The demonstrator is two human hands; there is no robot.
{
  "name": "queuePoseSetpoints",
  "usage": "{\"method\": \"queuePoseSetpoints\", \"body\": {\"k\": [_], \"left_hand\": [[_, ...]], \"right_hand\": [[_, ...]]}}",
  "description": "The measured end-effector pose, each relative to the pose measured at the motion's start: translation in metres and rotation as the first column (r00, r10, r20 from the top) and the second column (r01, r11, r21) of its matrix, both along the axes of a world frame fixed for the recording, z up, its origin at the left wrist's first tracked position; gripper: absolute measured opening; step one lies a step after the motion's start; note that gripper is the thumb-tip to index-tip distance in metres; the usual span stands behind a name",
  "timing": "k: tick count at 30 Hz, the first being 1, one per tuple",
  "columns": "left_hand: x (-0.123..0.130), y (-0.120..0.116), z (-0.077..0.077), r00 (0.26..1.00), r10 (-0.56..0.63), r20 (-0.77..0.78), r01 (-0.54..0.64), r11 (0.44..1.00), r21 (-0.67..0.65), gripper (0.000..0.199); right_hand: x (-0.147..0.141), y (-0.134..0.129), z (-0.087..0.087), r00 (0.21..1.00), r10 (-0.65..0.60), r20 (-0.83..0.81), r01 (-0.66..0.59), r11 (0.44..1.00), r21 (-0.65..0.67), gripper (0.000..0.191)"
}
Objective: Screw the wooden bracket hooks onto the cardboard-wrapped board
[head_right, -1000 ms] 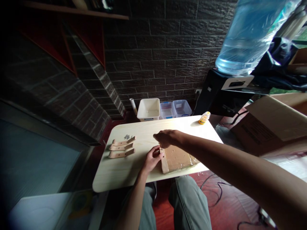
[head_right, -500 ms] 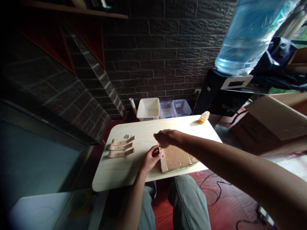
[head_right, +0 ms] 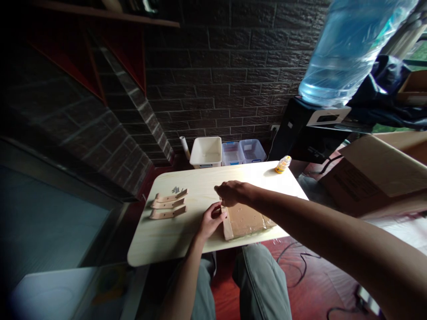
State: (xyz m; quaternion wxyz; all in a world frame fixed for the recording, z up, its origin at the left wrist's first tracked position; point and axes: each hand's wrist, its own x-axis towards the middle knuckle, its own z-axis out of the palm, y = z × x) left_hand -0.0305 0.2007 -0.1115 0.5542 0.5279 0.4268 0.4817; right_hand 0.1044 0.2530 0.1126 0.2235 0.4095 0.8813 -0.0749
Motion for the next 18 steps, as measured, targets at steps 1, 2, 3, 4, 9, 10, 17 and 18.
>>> {"method": "queuePoseSetpoints", "body": {"k": [1, 2, 3, 4, 9, 10, 17, 18], "left_hand": [[0.000, 0.000, 0.000, 1.000, 0.002, -0.004, -0.002, 1.000, 0.000, 0.048], [0.000, 0.000, 0.000, 1.000, 0.005, -0.008, -0.005, 1.000, 0.000, 0.048], [0.000, 0.000, 0.000, 1.000, 0.007, -0.012, -0.007, 1.000, 0.001, 0.048], [-0.001, -0.001, -0.001, 1.000, 0.008, -0.016, -0.008, 1.000, 0.002, 0.048], [-0.002, -0.001, 0.001, 1.000, -0.002, -0.026, 0.002, 1.000, 0.004, 0.050], [-0.002, -0.001, 0.001, 1.000, -0.006, -0.027, 0.006, 1.000, 0.004, 0.051], [-0.002, -0.002, 0.004, 0.999, -0.007, -0.036, 0.007, 1.000, 0.003, 0.049], [-0.002, -0.002, 0.003, 0.999, -0.005, -0.035, 0.005, 1.000, 0.000, 0.049]], "right_hand": [[-0.002, 0.000, 0.000, 1.000, 0.010, -0.001, -0.010, 1.000, -0.004, 0.046], [-0.005, -0.001, 0.000, 1.000, 0.020, 0.000, -0.020, 1.000, -0.009, 0.045], [-0.007, -0.001, 0.000, 0.999, 0.032, 0.002, -0.032, 0.999, -0.012, 0.042], [-0.008, -0.001, 0.000, 0.999, 0.043, 0.002, -0.043, 0.999, -0.011, 0.038], [-0.010, -0.004, -0.003, 0.999, 0.049, -0.002, -0.049, 0.999, 0.010, 0.030], [-0.010, -0.004, -0.004, 0.999, 0.042, 0.000, -0.042, 0.999, 0.012, 0.030], [-0.014, -0.003, -0.007, 1.000, -0.017, 0.003, 0.017, 0.999, 0.031, 0.041], [-0.014, -0.002, -0.007, 1.000, -0.011, 0.001, 0.011, 1.000, 0.026, 0.043]]}}
